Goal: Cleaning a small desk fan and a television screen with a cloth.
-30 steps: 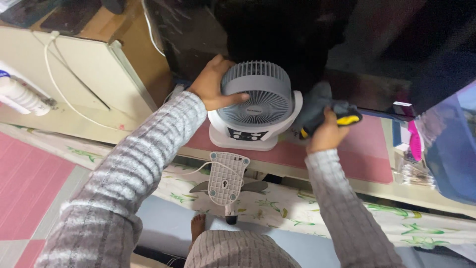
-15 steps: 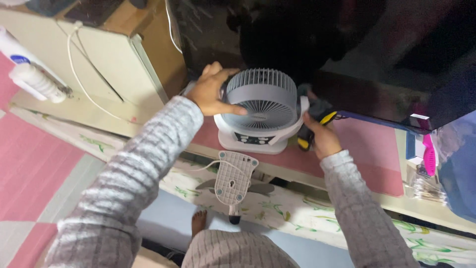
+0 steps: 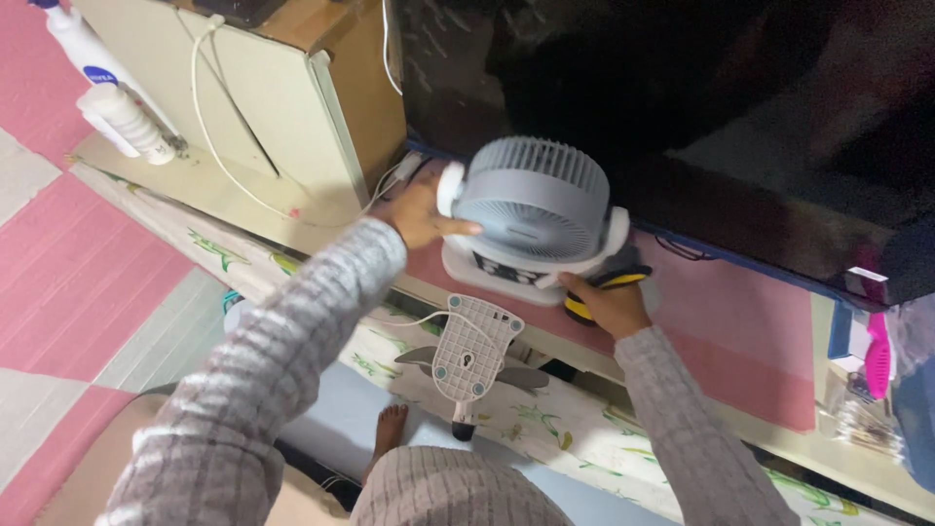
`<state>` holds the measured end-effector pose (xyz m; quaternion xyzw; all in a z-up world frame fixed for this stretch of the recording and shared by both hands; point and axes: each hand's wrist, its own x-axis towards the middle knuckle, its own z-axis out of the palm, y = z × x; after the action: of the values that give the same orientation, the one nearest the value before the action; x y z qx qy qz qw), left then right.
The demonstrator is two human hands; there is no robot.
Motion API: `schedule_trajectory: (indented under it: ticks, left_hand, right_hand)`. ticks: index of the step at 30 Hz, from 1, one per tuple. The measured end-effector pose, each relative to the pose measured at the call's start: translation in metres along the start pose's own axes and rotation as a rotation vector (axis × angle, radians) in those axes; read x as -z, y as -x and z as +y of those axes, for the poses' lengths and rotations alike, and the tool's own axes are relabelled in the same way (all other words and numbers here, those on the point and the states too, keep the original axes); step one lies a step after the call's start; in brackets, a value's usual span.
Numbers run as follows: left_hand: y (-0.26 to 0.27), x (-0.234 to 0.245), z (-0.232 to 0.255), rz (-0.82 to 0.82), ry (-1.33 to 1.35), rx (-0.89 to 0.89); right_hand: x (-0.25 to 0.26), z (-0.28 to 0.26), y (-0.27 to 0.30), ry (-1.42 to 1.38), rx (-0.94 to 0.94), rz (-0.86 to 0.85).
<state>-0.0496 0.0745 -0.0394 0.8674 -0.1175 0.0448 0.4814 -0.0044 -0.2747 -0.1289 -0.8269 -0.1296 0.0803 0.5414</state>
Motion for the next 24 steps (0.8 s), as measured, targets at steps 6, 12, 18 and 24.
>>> schedule_trajectory:
  ticks: [6, 12, 18, 24]
  left_hand:
    - [-0.012, 0.056, -0.039, 0.041, 0.021, 0.040]
    - [-0.004, 0.077, -0.068, 0.367, -0.086, -0.031]
    - [-0.004, 0.069, -0.077, 0.440, 0.213, 0.034]
    - [-0.001, 0.081, -0.058, 0.446, -0.470, 0.162]
  right_hand:
    - [-0.067, -0.042, -0.022, -0.079, -0.043, 0.066]
    - [-0.117, -0.044, -0.059, -0.054, -0.012, 0.135]
    - [-0.128, -0.055, -0.071, -0.174, -0.080, 0.143]
    - [-0.072, 0.011, -0.075, 0.382, -0.097, 0.207]
